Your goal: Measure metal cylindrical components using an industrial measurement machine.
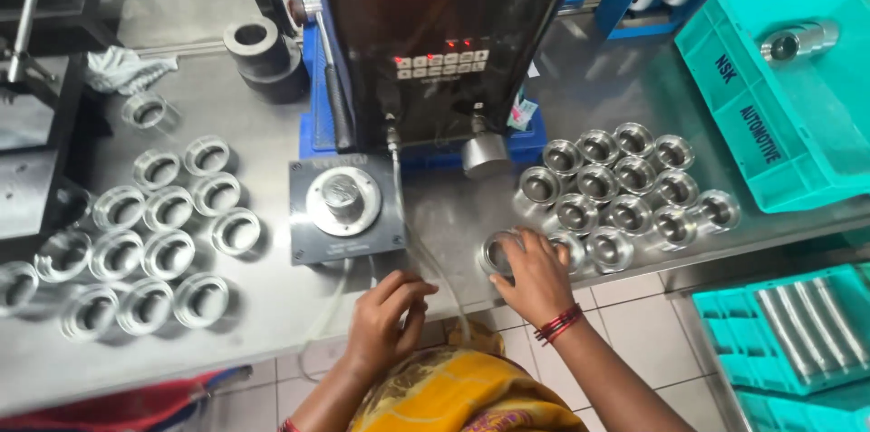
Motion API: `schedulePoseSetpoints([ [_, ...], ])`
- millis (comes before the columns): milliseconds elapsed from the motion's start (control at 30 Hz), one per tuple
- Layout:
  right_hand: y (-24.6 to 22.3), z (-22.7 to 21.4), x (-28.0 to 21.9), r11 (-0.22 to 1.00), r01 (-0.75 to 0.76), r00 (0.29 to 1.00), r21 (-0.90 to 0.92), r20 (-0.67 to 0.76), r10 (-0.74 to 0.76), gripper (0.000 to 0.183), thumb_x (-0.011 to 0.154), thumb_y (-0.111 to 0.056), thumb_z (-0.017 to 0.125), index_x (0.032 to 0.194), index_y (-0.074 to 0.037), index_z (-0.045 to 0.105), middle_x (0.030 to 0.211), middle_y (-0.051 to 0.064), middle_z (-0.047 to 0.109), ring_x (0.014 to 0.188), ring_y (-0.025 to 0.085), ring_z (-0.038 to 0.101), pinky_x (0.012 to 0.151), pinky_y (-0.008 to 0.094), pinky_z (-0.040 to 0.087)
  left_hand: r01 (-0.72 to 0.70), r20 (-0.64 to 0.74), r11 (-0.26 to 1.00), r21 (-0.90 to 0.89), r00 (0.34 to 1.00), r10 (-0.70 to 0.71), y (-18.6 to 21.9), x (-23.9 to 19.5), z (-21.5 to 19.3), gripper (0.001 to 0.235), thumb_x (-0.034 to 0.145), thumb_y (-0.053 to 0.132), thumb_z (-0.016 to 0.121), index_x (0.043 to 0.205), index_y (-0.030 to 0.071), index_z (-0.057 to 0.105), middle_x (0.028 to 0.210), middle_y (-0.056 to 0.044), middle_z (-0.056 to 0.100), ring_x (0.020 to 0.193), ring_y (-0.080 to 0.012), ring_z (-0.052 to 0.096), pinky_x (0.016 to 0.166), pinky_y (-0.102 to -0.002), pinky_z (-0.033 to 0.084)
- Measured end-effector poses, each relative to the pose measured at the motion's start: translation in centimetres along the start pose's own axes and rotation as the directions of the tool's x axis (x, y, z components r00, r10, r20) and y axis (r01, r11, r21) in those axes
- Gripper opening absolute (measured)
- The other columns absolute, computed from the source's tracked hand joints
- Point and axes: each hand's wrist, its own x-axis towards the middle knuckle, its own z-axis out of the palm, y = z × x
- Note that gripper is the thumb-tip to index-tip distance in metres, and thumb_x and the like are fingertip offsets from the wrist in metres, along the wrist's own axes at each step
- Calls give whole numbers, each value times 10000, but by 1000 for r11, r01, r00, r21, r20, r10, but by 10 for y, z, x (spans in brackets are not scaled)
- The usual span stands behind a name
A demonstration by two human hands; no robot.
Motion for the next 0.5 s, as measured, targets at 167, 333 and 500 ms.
schedulePoseSetpoints([
  [167,-22,7,21,967,-213,968,141,165,189,779,723,-342,857,1416,-214,526,1351,126,546,1175,316,609,995,491,510,-2,5,999,-49,1000,3,-34,-27,-36,232,766,-73,671,960,51,697,924,-91,696,747,-239,717,631,-330,564],
  [333,-6,59,40,681,-74,957,728,-139,253,709,740,-202,886,1324,-96,498,1229,138,623,1098,253,667,912,395,576,-6,10,997,-80,1000,7,-53,-39,-57,226,736,-70,689,923,56,707,911,-83,706,752,-234,722,633,-331,563],
  [500,-44,48,70,508,194,725,839,-472,502,784,792,-39,864,1387,-25,354,1264,157,502,1120,231,623,900,338,606,16,81,993,-114,997,-7,-66,-35,-83,237,708,-75,694,906,53,713,886,-77,705,723,-230,723,623,-329,568],
])
